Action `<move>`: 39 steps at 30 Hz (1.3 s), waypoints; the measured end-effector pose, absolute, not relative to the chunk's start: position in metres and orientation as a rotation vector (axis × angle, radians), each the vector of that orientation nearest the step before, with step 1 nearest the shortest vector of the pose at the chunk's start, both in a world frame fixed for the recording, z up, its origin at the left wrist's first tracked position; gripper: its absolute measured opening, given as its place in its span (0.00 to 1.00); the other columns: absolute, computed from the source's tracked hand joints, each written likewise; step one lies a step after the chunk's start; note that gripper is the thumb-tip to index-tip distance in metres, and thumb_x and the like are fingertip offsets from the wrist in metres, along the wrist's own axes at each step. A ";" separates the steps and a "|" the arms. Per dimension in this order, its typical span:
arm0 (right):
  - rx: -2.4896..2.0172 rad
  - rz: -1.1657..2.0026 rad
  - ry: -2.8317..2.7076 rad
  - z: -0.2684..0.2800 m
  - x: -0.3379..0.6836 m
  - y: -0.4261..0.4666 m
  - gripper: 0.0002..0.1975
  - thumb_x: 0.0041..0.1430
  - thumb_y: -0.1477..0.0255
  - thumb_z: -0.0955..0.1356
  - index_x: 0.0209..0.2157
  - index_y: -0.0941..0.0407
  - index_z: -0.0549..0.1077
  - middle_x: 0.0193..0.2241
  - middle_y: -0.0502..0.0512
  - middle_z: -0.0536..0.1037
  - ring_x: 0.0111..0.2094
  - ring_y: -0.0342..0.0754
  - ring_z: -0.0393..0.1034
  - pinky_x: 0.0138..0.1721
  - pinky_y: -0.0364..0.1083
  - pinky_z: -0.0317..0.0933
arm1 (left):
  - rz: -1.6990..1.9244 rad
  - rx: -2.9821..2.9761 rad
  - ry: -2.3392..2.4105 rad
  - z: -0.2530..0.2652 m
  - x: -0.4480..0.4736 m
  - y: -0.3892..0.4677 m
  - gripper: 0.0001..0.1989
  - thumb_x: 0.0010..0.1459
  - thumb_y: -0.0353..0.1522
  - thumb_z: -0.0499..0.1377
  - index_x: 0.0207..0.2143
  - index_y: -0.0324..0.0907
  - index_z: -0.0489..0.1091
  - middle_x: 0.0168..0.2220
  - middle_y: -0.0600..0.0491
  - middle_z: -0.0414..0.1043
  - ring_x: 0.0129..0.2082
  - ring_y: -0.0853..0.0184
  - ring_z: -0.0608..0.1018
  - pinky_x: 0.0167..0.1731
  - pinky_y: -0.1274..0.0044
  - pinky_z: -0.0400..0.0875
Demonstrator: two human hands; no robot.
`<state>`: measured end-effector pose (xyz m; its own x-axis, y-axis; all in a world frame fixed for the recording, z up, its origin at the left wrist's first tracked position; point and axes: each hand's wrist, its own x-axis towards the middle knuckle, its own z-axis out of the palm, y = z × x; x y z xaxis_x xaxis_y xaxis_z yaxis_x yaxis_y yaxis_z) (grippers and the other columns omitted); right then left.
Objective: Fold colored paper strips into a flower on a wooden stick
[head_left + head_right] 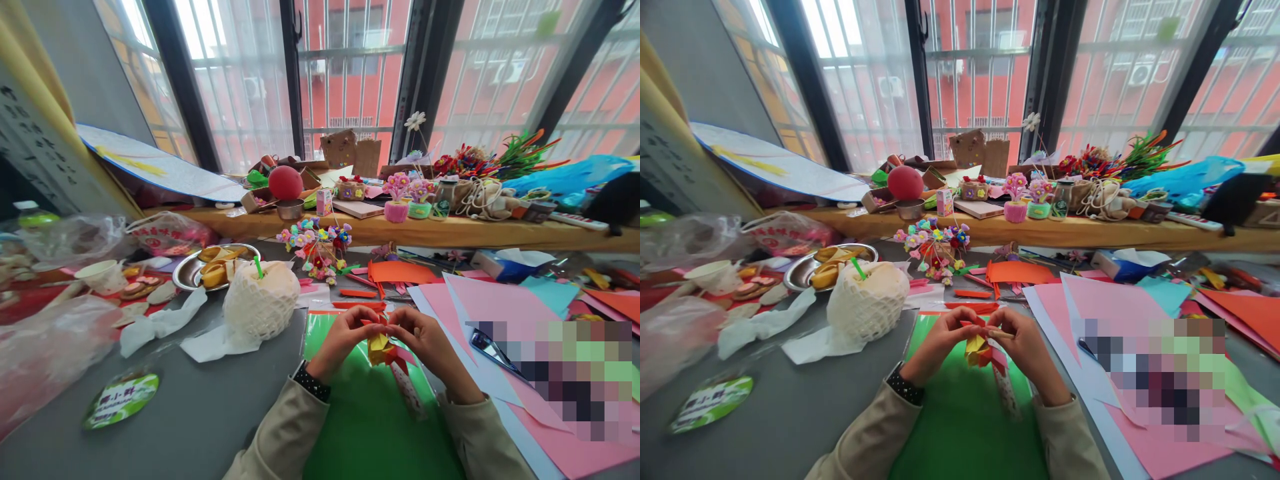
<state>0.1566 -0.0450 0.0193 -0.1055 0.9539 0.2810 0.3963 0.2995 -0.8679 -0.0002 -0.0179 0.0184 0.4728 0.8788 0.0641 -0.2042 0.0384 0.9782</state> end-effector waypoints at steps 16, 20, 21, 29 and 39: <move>-1.169 0.885 -1.664 0.024 0.154 -0.048 0.12 0.48 0.63 0.65 0.26 0.58 0.65 0.19 0.47 0.67 0.21 0.40 0.62 0.20 0.39 0.55 | 0.925 1.270 0.655 0.019 -0.002 -0.018 0.11 0.42 0.35 0.60 0.28 0.38 0.65 0.27 0.55 0.67 0.28 0.72 0.69 0.30 0.80 0.62; -1.197 0.827 -1.708 0.028 0.153 -0.050 0.11 0.48 0.63 0.65 0.25 0.58 0.65 0.15 0.44 0.60 0.16 0.36 0.53 0.16 0.38 0.47 | 0.906 1.280 0.653 0.020 -0.003 -0.016 0.12 0.41 0.35 0.61 0.27 0.37 0.65 0.27 0.55 0.66 0.29 0.72 0.69 0.31 0.80 0.62; -1.200 0.833 -1.711 0.029 0.153 -0.050 0.11 0.49 0.63 0.64 0.25 0.57 0.64 0.15 0.43 0.59 0.16 0.36 0.52 0.16 0.38 0.46 | 0.895 1.287 0.660 0.020 -0.004 -0.015 0.12 0.40 0.35 0.61 0.27 0.37 0.65 0.27 0.55 0.66 0.29 0.72 0.69 0.30 0.81 0.62; -1.171 0.900 -1.776 0.027 0.154 -0.051 0.10 0.48 0.65 0.65 0.28 0.57 0.63 0.15 0.42 0.59 0.15 0.36 0.52 0.16 0.38 0.46 | 0.818 1.448 0.652 0.024 -0.008 -0.016 0.13 0.42 0.36 0.60 0.29 0.38 0.63 0.29 0.56 0.62 0.29 0.72 0.68 0.29 0.81 0.62; -1.264 0.694 -1.842 0.029 0.150 -0.052 0.08 0.47 0.66 0.65 0.28 0.57 0.64 0.14 0.42 0.54 0.15 0.37 0.47 0.16 0.38 0.42 | 0.944 1.770 0.794 0.023 -0.007 -0.015 0.10 0.45 0.36 0.57 0.28 0.39 0.62 0.29 0.54 0.64 0.31 0.71 0.68 0.30 0.79 0.63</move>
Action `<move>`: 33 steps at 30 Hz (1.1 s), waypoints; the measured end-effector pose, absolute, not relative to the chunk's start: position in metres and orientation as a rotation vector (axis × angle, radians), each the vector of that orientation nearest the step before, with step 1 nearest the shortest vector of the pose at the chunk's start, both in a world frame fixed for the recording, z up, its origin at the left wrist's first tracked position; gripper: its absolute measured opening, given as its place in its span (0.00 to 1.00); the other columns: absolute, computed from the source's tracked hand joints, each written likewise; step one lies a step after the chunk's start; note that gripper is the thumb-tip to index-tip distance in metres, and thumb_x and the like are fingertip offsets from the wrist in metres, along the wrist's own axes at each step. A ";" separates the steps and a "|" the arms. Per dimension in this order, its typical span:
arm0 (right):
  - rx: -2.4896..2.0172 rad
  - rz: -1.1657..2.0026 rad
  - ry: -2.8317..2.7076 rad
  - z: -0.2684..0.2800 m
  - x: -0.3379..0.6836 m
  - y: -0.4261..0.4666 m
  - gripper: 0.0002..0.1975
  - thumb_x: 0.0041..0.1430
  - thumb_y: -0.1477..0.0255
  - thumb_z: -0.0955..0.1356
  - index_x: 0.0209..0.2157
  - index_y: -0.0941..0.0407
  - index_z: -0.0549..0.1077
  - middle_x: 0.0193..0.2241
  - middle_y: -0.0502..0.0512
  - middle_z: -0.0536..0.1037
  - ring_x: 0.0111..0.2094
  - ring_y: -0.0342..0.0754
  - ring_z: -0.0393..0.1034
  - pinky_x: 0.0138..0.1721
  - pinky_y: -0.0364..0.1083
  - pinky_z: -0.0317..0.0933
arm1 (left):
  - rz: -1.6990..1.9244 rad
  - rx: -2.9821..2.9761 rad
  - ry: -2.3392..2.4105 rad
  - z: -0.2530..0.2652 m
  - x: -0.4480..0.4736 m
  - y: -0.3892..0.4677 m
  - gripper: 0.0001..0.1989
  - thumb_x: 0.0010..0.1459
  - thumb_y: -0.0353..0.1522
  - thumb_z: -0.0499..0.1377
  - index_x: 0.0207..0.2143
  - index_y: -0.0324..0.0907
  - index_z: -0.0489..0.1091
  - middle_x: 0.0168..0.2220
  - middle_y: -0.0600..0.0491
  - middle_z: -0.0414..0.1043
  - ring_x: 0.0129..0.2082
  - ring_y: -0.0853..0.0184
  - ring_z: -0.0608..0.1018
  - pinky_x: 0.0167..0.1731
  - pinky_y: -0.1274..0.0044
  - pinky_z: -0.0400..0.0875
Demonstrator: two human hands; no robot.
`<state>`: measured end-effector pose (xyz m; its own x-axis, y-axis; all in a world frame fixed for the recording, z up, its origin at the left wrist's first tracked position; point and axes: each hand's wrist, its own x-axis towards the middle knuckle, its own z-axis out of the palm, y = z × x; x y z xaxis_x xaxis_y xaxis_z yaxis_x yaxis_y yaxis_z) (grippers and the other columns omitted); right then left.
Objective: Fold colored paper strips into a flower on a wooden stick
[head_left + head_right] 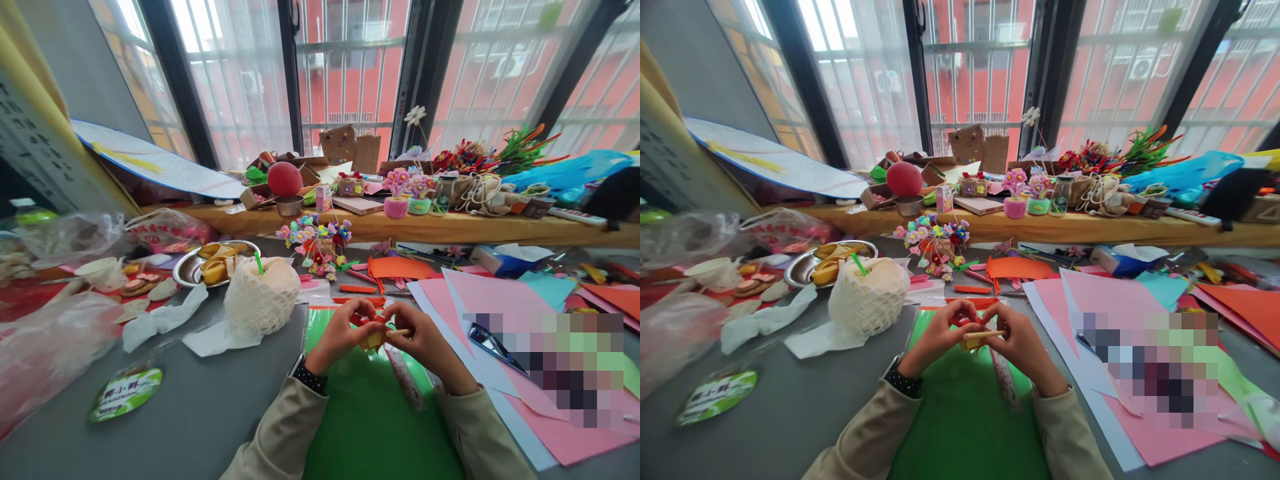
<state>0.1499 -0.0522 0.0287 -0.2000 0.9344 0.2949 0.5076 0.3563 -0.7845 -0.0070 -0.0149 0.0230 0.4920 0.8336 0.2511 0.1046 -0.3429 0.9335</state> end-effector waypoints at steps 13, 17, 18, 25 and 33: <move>-1.313 0.325 -1.969 0.016 0.147 -0.047 0.04 0.48 0.74 0.63 0.30 0.56 0.65 0.18 0.45 0.61 0.18 0.39 0.54 0.20 0.39 0.50 | 1.039 2.117 0.812 0.018 -0.008 -0.016 0.05 0.49 0.28 0.52 0.32 0.41 0.61 0.32 0.52 0.63 0.33 0.69 0.66 0.33 0.78 0.63; -1.305 0.259 -1.981 0.016 0.148 -0.047 0.04 0.49 0.73 0.63 0.30 0.56 0.65 0.20 0.47 0.65 0.18 0.40 0.56 0.20 0.39 0.51 | 1.073 2.195 0.814 0.016 -0.007 -0.016 0.05 0.50 0.27 0.51 0.32 0.41 0.60 0.32 0.51 0.63 0.33 0.68 0.66 0.34 0.77 0.62; -1.303 0.251 -1.982 0.016 0.148 -0.047 0.04 0.49 0.73 0.63 0.30 0.56 0.65 0.20 0.48 0.66 0.19 0.40 0.56 0.20 0.40 0.51 | 1.073 2.195 0.818 0.016 -0.007 -0.016 0.05 0.50 0.27 0.51 0.32 0.41 0.60 0.32 0.51 0.63 0.33 0.68 0.66 0.34 0.77 0.62; -1.262 0.232 -2.014 0.017 0.147 -0.047 0.04 0.49 0.75 0.62 0.31 0.56 0.65 0.23 0.50 0.69 0.20 0.41 0.58 0.21 0.39 0.52 | 1.002 2.219 0.853 0.019 -0.010 -0.016 0.04 0.49 0.26 0.51 0.31 0.40 0.59 0.31 0.53 0.61 0.32 0.69 0.65 0.32 0.78 0.62; -1.285 0.280 -1.964 0.017 0.148 -0.047 0.05 0.48 0.75 0.63 0.30 0.57 0.66 0.18 0.47 0.63 0.18 0.39 0.53 0.20 0.39 0.49 | 1.023 2.146 0.848 0.021 -0.007 -0.018 0.03 0.49 0.25 0.51 0.29 0.40 0.60 0.30 0.54 0.61 0.31 0.71 0.65 0.30 0.80 0.63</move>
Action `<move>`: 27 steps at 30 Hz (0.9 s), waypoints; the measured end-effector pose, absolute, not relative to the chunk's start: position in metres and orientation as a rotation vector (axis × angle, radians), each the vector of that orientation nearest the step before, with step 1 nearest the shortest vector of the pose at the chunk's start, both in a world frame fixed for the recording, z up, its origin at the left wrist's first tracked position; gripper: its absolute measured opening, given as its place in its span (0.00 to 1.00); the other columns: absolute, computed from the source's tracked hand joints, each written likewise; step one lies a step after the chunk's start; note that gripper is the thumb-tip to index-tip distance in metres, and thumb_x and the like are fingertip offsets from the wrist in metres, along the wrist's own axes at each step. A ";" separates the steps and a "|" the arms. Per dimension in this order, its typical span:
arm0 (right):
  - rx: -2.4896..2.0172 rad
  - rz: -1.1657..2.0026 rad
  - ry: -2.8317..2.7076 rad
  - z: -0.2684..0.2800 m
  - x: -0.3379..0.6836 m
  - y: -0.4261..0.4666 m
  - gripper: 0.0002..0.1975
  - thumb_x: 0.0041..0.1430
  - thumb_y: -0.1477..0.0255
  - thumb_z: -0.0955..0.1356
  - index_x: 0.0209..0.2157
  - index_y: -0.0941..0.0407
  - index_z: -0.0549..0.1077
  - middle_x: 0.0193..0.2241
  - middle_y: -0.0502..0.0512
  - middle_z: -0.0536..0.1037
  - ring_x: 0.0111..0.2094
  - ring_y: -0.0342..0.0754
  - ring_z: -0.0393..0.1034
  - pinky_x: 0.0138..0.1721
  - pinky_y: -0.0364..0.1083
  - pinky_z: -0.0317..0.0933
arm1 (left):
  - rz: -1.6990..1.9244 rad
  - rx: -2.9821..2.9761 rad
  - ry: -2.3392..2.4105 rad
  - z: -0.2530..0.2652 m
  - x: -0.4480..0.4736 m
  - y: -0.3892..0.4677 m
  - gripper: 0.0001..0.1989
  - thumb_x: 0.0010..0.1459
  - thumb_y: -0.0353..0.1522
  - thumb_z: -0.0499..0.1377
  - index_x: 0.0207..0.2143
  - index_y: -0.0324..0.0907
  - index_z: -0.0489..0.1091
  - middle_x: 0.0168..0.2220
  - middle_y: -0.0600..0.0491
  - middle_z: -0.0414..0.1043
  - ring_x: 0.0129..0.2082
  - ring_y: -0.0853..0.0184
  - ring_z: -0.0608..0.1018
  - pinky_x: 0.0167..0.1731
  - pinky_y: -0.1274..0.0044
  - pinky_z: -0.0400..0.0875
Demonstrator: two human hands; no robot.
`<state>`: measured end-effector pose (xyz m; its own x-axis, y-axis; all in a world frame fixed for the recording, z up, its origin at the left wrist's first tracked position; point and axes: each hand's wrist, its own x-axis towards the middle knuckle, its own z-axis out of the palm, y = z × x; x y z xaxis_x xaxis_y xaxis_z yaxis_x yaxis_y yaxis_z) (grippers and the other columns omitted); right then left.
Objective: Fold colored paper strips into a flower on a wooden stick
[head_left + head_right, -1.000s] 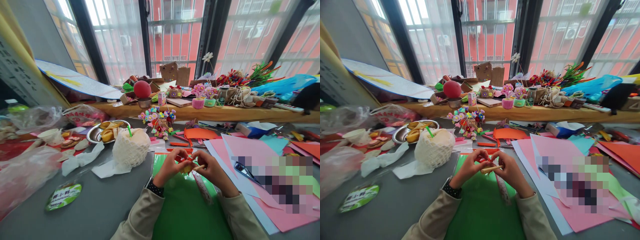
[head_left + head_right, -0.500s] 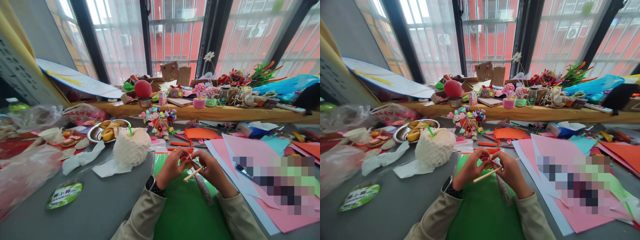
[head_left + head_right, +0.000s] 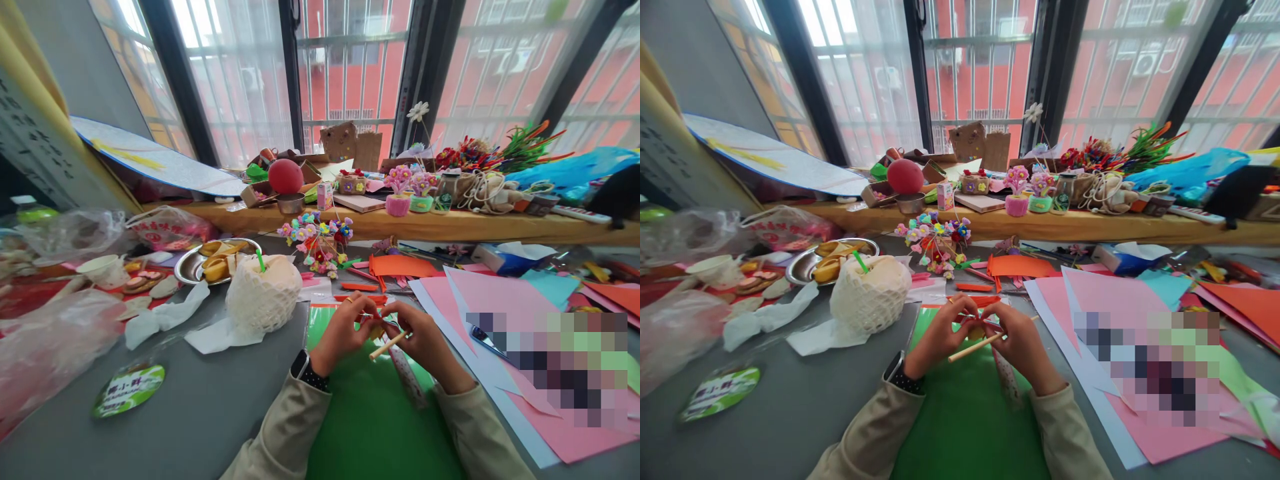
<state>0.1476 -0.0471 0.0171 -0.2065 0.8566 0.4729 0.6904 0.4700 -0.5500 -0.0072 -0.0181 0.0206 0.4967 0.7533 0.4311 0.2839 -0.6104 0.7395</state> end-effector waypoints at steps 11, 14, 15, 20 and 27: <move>-1.251 0.824 -1.802 0.025 0.155 -0.049 0.08 0.51 0.66 0.62 0.27 0.57 0.63 0.20 0.46 0.62 0.18 0.37 0.51 0.17 0.39 0.45 | 0.747 1.625 0.626 0.025 -0.014 -0.014 0.13 0.46 0.37 0.56 0.31 0.37 0.62 0.29 0.54 0.63 0.27 0.74 0.67 0.26 0.81 0.62; -1.246 0.849 -1.804 0.024 0.154 -0.048 0.10 0.51 0.64 0.62 0.27 0.57 0.63 0.20 0.47 0.63 0.19 0.38 0.53 0.18 0.39 0.47 | 0.743 1.610 0.635 0.024 -0.013 -0.014 0.13 0.46 0.38 0.57 0.30 0.37 0.62 0.28 0.55 0.62 0.26 0.75 0.66 0.25 0.82 0.60; -1.243 0.864 -1.802 0.024 0.154 -0.048 0.11 0.51 0.63 0.62 0.27 0.57 0.63 0.20 0.47 0.63 0.19 0.38 0.54 0.19 0.39 0.48 | 0.743 1.608 0.642 0.024 -0.013 -0.015 0.13 0.45 0.38 0.57 0.30 0.37 0.62 0.28 0.56 0.61 0.26 0.75 0.65 0.25 0.82 0.60; -1.201 0.973 -1.787 0.023 0.157 -0.048 0.11 0.50 0.63 0.63 0.27 0.57 0.63 0.21 0.47 0.63 0.20 0.38 0.55 0.19 0.39 0.49 | 0.709 1.546 0.583 0.025 -0.014 -0.015 0.14 0.44 0.38 0.58 0.30 0.38 0.62 0.28 0.56 0.61 0.26 0.75 0.66 0.25 0.82 0.60; -1.200 0.987 -1.788 0.023 0.158 -0.047 0.11 0.50 0.63 0.63 0.28 0.57 0.63 0.22 0.48 0.64 0.21 0.39 0.57 0.20 0.39 0.51 | 0.712 1.502 0.538 0.023 -0.014 -0.014 0.14 0.44 0.36 0.59 0.31 0.37 0.63 0.27 0.55 0.62 0.26 0.75 0.66 0.25 0.82 0.61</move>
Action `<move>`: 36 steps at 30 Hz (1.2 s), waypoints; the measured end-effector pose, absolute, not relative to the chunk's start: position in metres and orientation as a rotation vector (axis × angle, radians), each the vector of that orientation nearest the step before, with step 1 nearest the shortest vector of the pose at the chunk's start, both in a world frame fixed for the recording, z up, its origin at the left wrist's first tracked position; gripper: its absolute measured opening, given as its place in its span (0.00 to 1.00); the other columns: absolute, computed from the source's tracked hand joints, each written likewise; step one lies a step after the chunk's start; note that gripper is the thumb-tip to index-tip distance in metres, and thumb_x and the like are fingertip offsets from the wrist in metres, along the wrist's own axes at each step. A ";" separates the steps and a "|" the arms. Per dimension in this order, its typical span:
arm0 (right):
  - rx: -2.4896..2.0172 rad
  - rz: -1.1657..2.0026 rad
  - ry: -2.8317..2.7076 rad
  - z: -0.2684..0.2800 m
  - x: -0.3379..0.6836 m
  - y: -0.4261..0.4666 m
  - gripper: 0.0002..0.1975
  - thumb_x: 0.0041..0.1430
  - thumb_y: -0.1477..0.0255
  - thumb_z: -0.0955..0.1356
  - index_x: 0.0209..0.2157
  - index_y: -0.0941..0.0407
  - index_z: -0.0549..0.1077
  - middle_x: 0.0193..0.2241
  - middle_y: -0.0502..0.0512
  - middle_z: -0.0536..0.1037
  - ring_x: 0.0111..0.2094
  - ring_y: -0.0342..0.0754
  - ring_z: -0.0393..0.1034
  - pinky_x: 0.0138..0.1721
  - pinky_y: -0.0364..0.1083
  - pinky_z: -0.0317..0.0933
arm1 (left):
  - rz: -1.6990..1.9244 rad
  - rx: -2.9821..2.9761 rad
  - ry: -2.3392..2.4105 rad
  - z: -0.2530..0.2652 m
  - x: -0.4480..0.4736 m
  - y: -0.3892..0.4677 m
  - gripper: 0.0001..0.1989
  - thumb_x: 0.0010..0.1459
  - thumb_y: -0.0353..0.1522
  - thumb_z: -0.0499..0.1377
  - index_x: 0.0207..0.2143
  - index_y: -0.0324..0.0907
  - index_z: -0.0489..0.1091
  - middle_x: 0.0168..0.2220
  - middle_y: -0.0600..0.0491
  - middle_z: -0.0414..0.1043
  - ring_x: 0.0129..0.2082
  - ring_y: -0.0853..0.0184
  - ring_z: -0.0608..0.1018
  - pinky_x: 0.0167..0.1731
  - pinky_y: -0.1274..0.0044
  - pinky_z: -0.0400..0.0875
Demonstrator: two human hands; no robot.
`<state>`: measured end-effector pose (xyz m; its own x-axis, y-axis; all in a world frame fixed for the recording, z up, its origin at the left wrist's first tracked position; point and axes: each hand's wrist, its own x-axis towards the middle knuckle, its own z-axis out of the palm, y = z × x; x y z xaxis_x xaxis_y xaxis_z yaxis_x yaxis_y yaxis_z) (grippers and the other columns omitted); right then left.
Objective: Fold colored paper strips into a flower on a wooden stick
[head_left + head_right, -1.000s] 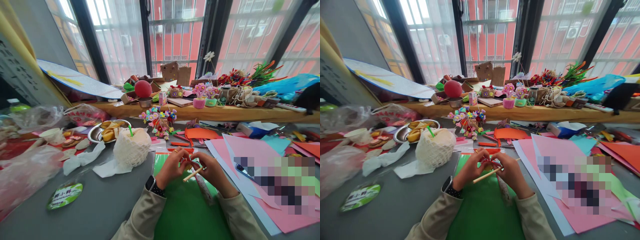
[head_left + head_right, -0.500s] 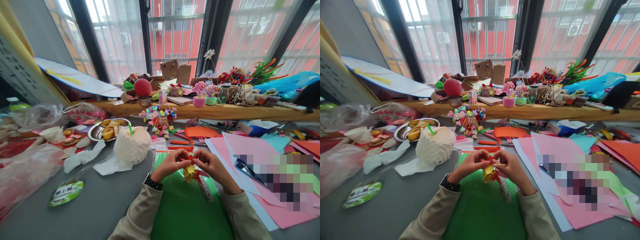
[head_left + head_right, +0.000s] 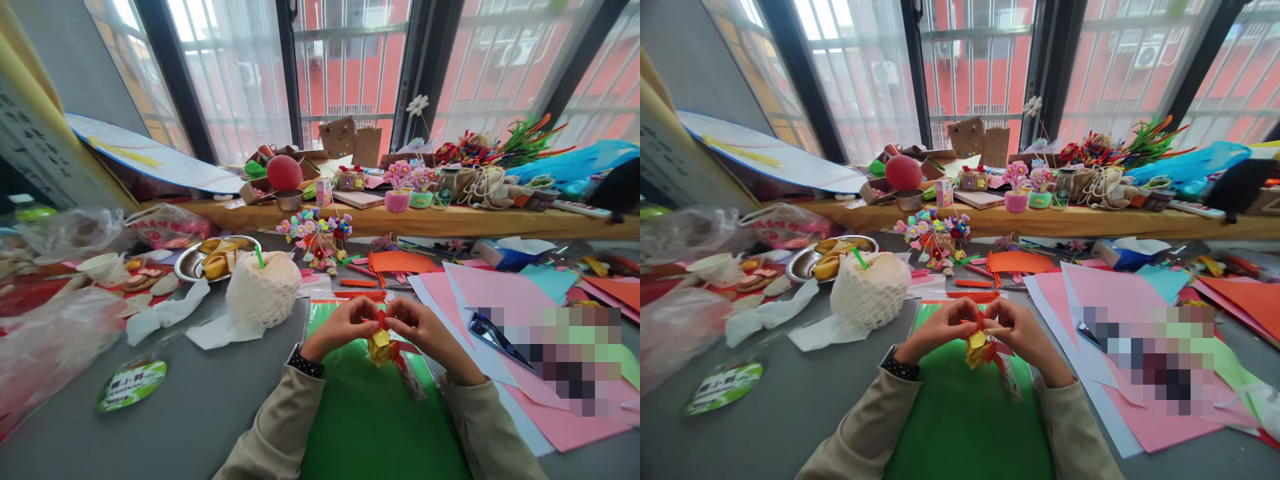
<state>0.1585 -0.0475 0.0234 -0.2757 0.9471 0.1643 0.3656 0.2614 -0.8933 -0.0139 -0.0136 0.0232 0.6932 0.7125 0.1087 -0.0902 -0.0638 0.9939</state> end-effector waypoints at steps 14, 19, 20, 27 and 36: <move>-1.226 0.933 -1.828 0.026 0.156 -0.049 0.11 0.49 0.64 0.64 0.27 0.58 0.62 0.16 0.43 0.55 0.18 0.37 0.47 0.17 0.39 0.42 | 0.668 1.543 0.571 0.021 -0.015 -0.013 0.13 0.45 0.37 0.58 0.31 0.38 0.61 0.29 0.55 0.61 0.27 0.75 0.65 0.23 0.84 0.60; -1.232 0.942 -1.828 0.024 0.156 -0.048 0.11 0.49 0.64 0.64 0.27 0.58 0.63 0.17 0.44 0.56 0.18 0.37 0.48 0.17 0.39 0.43 | 0.691 1.590 0.573 0.023 -0.015 -0.014 0.12 0.45 0.36 0.57 0.30 0.38 0.60 0.28 0.56 0.60 0.27 0.75 0.65 0.24 0.83 0.60; -1.235 0.942 -1.823 0.022 0.156 -0.047 0.11 0.49 0.63 0.63 0.27 0.58 0.63 0.17 0.44 0.56 0.18 0.37 0.48 0.17 0.39 0.43 | 0.699 1.601 0.579 0.023 -0.014 -0.014 0.12 0.45 0.36 0.57 0.30 0.38 0.60 0.28 0.56 0.60 0.27 0.75 0.65 0.25 0.83 0.60; -1.258 0.891 -1.810 0.018 0.154 -0.045 0.10 0.50 0.64 0.63 0.28 0.57 0.61 0.16 0.43 0.55 0.17 0.37 0.48 0.16 0.38 0.43 | 0.789 1.708 0.630 0.020 -0.011 -0.014 0.10 0.46 0.34 0.56 0.30 0.39 0.60 0.28 0.56 0.59 0.28 0.75 0.65 0.29 0.82 0.61; -1.254 0.842 -1.820 0.020 0.152 -0.045 0.09 0.49 0.66 0.63 0.27 0.57 0.60 0.16 0.42 0.54 0.17 0.37 0.47 0.16 0.38 0.43 | 0.805 1.791 0.713 0.020 -0.008 -0.014 0.08 0.46 0.33 0.55 0.30 0.39 0.60 0.29 0.56 0.62 0.30 0.73 0.66 0.31 0.80 0.62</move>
